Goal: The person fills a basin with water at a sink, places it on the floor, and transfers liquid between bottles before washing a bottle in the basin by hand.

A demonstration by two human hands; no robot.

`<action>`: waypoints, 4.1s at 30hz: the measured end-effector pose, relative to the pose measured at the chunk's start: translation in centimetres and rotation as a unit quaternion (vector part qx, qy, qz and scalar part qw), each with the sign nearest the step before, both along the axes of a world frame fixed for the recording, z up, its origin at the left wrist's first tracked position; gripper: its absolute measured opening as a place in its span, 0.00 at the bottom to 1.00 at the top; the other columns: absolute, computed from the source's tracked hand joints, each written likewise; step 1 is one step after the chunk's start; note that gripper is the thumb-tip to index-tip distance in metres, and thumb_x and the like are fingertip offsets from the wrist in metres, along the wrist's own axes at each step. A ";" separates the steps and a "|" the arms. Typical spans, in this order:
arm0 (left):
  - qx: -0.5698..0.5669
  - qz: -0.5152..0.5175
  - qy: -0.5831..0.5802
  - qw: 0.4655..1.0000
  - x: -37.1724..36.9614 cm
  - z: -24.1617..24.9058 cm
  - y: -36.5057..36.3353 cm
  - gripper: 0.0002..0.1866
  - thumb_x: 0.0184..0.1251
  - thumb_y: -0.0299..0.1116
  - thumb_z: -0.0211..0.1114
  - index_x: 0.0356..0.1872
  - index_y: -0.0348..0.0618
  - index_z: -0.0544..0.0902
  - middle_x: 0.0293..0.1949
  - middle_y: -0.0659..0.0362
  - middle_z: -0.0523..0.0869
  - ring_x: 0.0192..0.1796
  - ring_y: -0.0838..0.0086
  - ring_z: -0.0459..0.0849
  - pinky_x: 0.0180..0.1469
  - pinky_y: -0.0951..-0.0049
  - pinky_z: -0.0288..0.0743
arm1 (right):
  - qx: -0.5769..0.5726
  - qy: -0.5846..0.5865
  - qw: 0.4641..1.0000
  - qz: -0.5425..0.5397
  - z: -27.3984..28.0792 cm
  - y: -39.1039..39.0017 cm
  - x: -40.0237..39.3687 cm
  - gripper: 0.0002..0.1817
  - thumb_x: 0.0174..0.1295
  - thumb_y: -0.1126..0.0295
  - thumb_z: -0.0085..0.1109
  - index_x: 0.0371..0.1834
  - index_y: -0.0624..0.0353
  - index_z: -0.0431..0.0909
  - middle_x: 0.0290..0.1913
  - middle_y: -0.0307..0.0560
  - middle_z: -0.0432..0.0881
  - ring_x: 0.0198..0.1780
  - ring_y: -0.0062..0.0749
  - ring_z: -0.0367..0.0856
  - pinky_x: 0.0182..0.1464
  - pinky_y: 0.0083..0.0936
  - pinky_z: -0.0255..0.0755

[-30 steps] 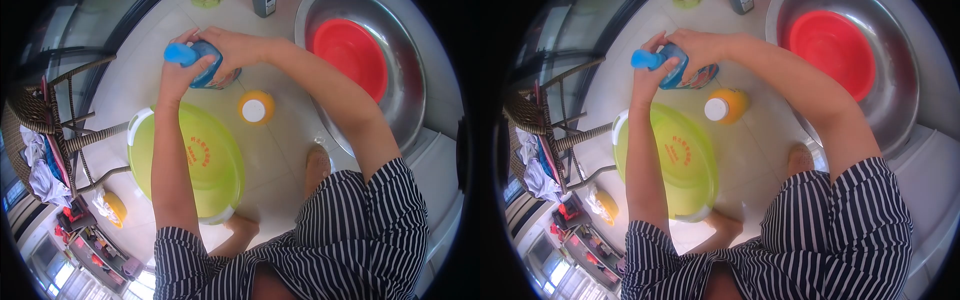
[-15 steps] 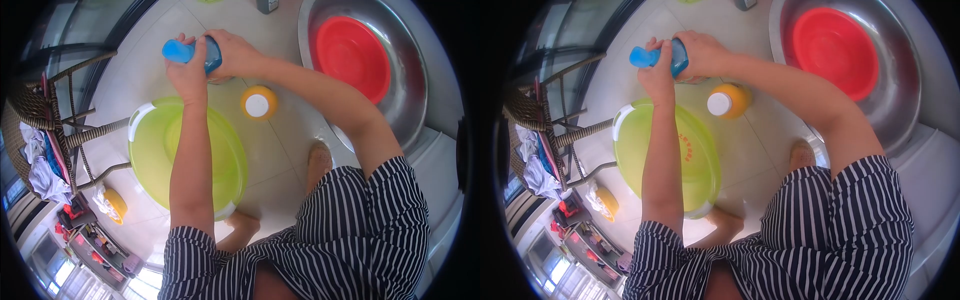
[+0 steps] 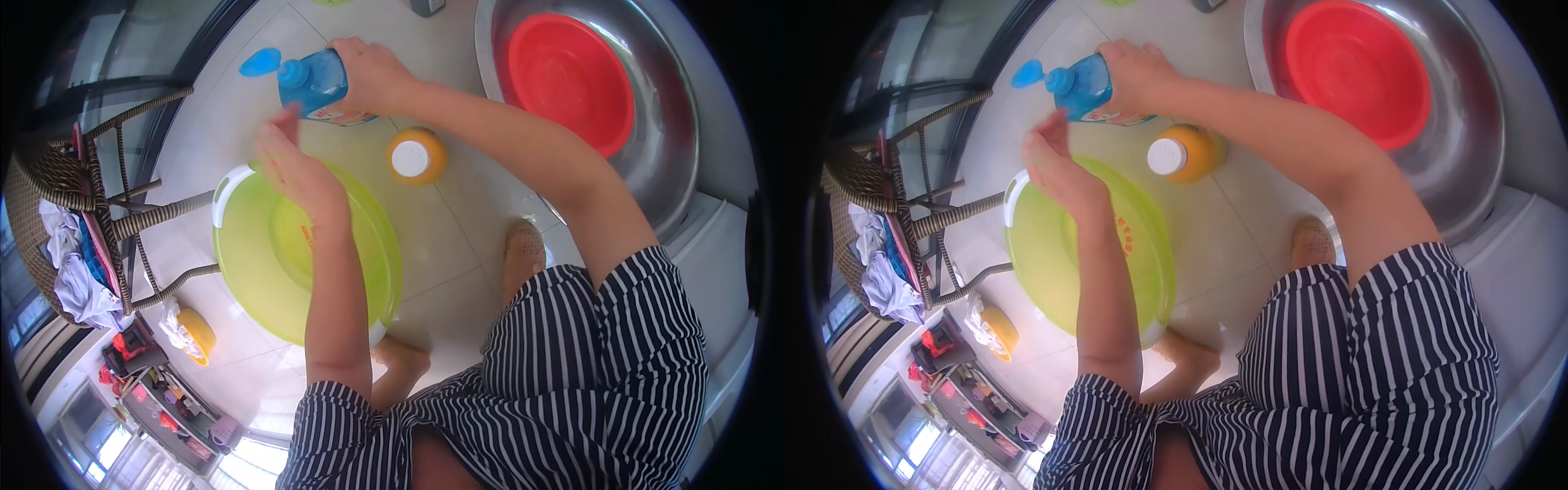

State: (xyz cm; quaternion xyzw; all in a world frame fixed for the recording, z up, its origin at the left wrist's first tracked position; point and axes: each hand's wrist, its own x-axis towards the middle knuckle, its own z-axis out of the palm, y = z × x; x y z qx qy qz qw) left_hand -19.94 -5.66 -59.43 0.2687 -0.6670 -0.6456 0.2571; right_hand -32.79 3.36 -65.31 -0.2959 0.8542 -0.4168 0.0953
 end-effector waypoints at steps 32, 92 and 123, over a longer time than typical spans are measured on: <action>-0.156 -0.425 -0.141 0.880 3.7 1.1 3.3 0.34 0.68 0.36 0.71 0.74 0.45 0.70 0.73 0.55 0.74 0.77 0.65 0.67 0.76 0.64 0.59 | 0.074 -0.188 0.946 0.256 2.3 11.9 1.9 0.42 0.55 0.74 0.65 0.76 0.59 0.60 0.69 0.57 0.71 0.71 0.49 0.71 0.71 0.36 0.67; -0.223 -0.486 -0.353 0.768 12.7 -5.6 10.6 0.31 0.55 0.26 0.74 0.62 0.39 0.75 0.59 0.46 0.79 0.50 0.55 0.86 0.54 0.61 0.80 | -0.082 -0.133 0.987 0.024 -1.2 11.3 11.5 0.48 0.43 0.62 0.81 0.71 0.50 0.64 0.67 0.51 0.72 0.70 0.50 0.69 0.72 0.42 0.64; -0.141 -0.161 -0.002 0.977 -3.0 5.9 -4.6 0.21 0.68 0.36 0.72 0.57 0.38 0.80 0.61 0.54 0.84 0.63 0.71 0.79 0.72 0.69 0.62 | -0.159 -0.197 0.967 0.007 -3.0 11.9 12.4 0.51 0.45 0.63 0.81 0.72 0.60 0.60 0.65 0.54 0.69 0.68 0.46 0.71 0.69 0.36 0.67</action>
